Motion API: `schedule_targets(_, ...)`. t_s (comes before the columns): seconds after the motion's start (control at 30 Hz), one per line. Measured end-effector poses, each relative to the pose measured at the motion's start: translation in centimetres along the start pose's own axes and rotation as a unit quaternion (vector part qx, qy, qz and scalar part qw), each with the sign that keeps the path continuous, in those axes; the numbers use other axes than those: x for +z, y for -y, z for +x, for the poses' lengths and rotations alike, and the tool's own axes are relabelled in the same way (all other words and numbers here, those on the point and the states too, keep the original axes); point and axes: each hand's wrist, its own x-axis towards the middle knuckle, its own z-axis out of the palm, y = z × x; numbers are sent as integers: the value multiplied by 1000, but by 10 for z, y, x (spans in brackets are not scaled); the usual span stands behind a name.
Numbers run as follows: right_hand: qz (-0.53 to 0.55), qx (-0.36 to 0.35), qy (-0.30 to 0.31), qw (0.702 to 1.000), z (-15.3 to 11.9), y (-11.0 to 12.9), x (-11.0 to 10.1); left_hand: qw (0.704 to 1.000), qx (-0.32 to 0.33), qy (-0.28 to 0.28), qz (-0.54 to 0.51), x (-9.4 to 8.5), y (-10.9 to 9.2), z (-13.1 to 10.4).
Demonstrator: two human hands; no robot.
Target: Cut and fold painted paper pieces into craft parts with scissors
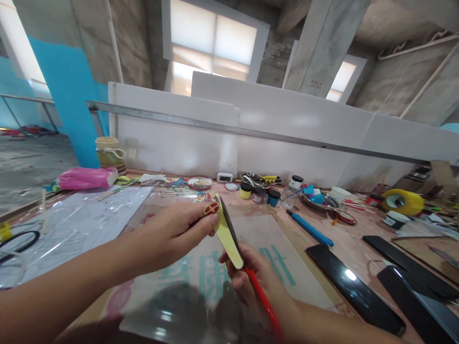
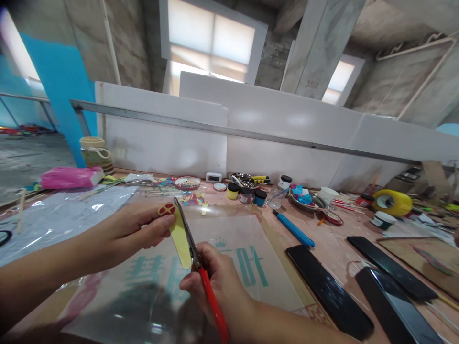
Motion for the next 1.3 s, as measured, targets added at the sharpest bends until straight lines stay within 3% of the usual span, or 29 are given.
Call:
schedule_targets(0.43,-44,-4,-8,999,2,4,-1,999,-15,12,-29,-4,1,-1)
schedule_targets(0.67,-63,-3,-7,998,0,1,-1,1000,-22,-21,5,-5,-1,-3)
schedule_targets(0.8,-46,11,0,999,-1,-1,0,1000,-5,4,22,-7,-1,0)
schedule_targets(1.0,-40,-73,44,996,-1,7,5,999,-5,38,13,1,-1,0)
schedule_targets(1.3,7,-64,34,997,-4,-6,1,999,-7,36,23,8,-6,2)
